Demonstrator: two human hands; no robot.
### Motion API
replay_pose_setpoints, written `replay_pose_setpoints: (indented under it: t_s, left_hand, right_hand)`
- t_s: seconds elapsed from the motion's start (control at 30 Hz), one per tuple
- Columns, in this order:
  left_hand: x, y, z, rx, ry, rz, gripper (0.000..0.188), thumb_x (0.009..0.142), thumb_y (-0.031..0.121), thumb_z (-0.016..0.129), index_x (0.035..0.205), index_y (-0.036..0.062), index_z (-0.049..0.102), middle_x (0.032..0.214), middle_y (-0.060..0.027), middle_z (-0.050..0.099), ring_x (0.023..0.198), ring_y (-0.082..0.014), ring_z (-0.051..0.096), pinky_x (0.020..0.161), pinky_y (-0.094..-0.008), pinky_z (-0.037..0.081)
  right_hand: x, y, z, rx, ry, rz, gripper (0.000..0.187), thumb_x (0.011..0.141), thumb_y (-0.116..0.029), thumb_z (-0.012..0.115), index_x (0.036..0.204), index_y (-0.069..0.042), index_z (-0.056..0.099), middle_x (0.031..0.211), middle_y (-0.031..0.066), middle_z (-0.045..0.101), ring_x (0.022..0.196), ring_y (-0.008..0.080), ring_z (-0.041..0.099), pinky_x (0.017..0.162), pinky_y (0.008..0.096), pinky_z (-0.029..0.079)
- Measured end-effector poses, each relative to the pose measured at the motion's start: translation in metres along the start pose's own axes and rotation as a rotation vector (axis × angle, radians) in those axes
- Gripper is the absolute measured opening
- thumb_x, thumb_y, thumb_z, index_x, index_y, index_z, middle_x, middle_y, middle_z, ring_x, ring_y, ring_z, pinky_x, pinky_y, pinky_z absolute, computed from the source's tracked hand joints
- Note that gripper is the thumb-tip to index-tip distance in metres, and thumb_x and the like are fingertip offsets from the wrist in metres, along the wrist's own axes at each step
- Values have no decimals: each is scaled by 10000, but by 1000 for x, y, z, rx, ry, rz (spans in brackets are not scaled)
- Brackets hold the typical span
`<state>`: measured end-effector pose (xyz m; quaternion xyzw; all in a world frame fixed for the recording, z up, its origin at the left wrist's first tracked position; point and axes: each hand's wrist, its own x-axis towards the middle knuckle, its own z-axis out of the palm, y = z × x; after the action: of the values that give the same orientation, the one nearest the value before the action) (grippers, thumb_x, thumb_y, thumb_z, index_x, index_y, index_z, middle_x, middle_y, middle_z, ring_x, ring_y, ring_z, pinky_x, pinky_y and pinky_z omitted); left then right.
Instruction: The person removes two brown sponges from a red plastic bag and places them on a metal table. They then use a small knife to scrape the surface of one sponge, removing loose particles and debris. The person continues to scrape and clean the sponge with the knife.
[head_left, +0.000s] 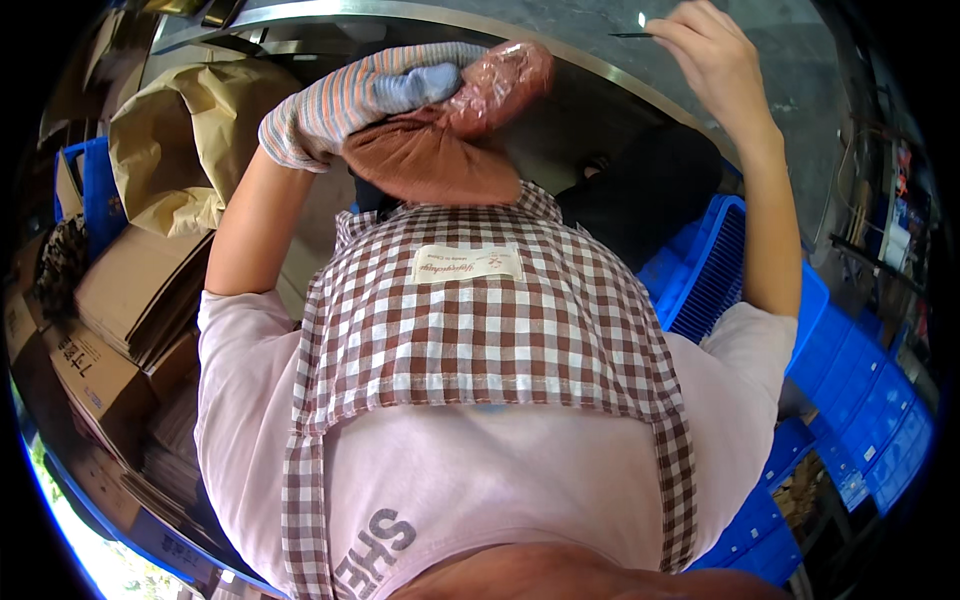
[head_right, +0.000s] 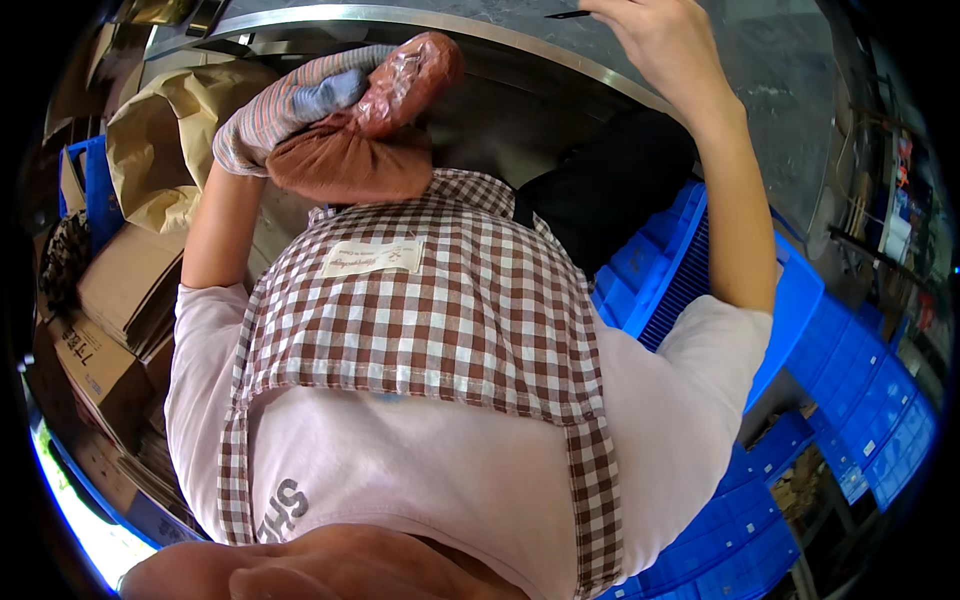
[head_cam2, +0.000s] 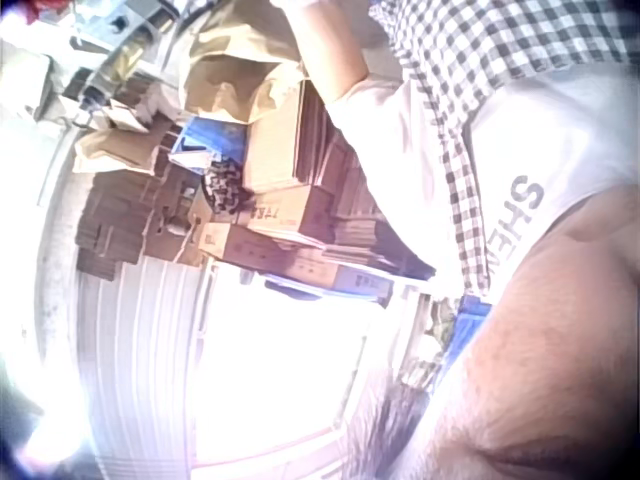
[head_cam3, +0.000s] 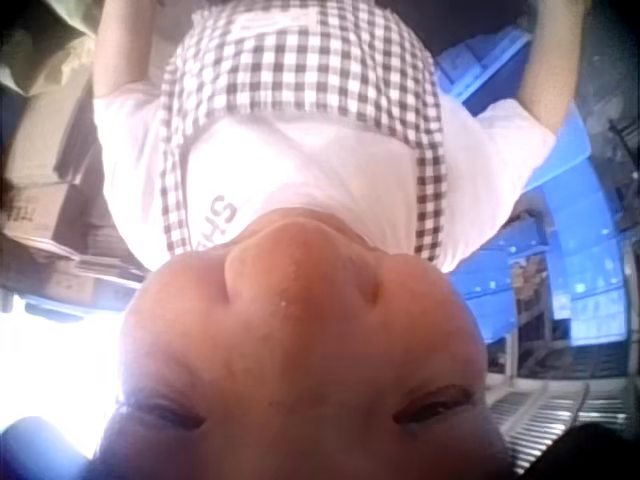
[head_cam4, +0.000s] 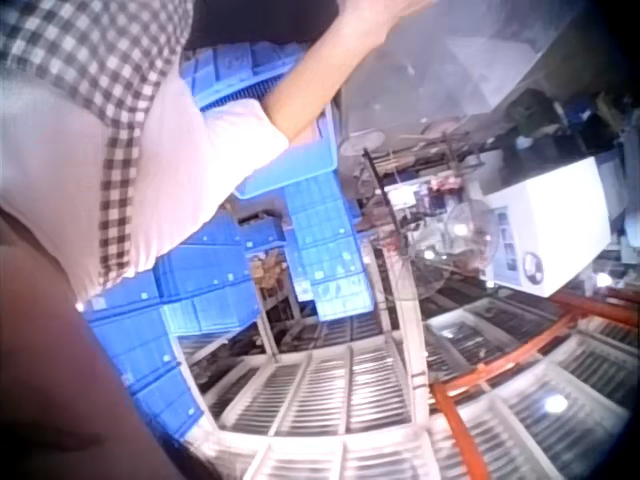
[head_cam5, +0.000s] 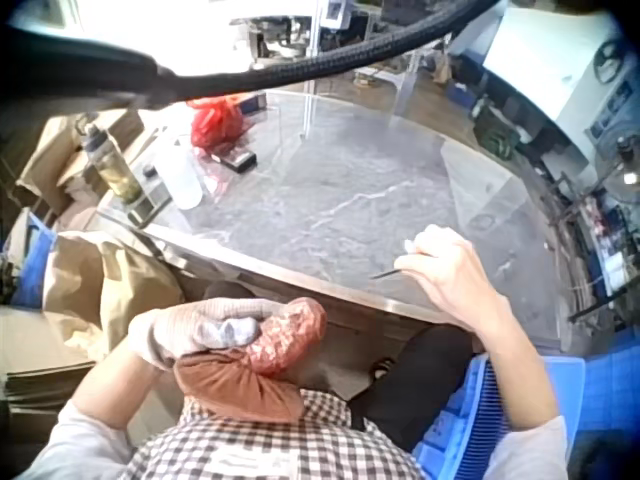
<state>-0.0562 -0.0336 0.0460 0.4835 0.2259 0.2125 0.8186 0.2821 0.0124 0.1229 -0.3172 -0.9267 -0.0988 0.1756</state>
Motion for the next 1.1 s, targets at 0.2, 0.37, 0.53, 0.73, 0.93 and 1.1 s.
replay_pose_setpoints:
  t_s: [0.2, 0.37, 0.53, 0.73, 0.93, 1.1]
  left_hand:
    - [9, -4, 1, 15, 49, 7, 600, 965, 344, 604, 1424, -4, 437, 1347, -117, 561, 1225, -193, 553, 1075, -344, 420]
    - [15, 7, -3, 165, -3, -13, 546, 974, 320, 588, 1396, -8, 475, 1360, -121, 554, 1229, -186, 546, 1083, -326, 405]
    - [4, -15, -29, 129, -19, 44, 475, 1008, 279, 522, 1380, -15, 490, 1346, -103, 566, 1239, -189, 538, 1071, -322, 408]
    - [6, -17, -27, 214, 21, 80, 501, 1010, 311, 524, 1391, -12, 480, 1348, -102, 563, 1241, -186, 534, 1077, -333, 405]
    - [11, -13, -22, 379, 26, 191, 402, 1008, 205, 516, 1348, -9, 525, 1338, -136, 570, 1211, -210, 559, 1065, -335, 432]
    - [6, -11, -27, 855, -42, 505, 344, 1008, 107, 487, 1331, 4, 547, 1367, -159, 546, 1236, -267, 554, 1080, -349, 434]
  right_hand:
    - [34, -49, -11, 340, 233, -133, 140, 695, -49, 735, 829, -83, 716, 748, 42, 602, 700, 229, 590, 620, 335, 448]
    - [38, -61, 5, 367, 179, -244, 90, 752, -115, 653, 829, -95, 696, 767, 22, 593, 714, 213, 588, 624, 336, 453]
    - [29, -30, 2, 121, 23, -153, 71, 758, -112, 647, 817, -89, 678, 768, 33, 591, 739, 226, 591, 650, 351, 455]
    - [18, -39, -12, 227, 136, 16, 130, 712, -76, 732, 840, -89, 716, 761, 39, 615, 718, 235, 596, 668, 346, 448]
    - [47, -76, 9, 448, 228, -250, 110, 727, -114, 695, 836, -112, 715, 781, -1, 620, 718, 196, 600, 677, 335, 457]
    - [52, -84, 10, 403, 196, -272, 107, 741, -143, 659, 833, -111, 701, 797, -6, 618, 752, 184, 603, 696, 330, 463]
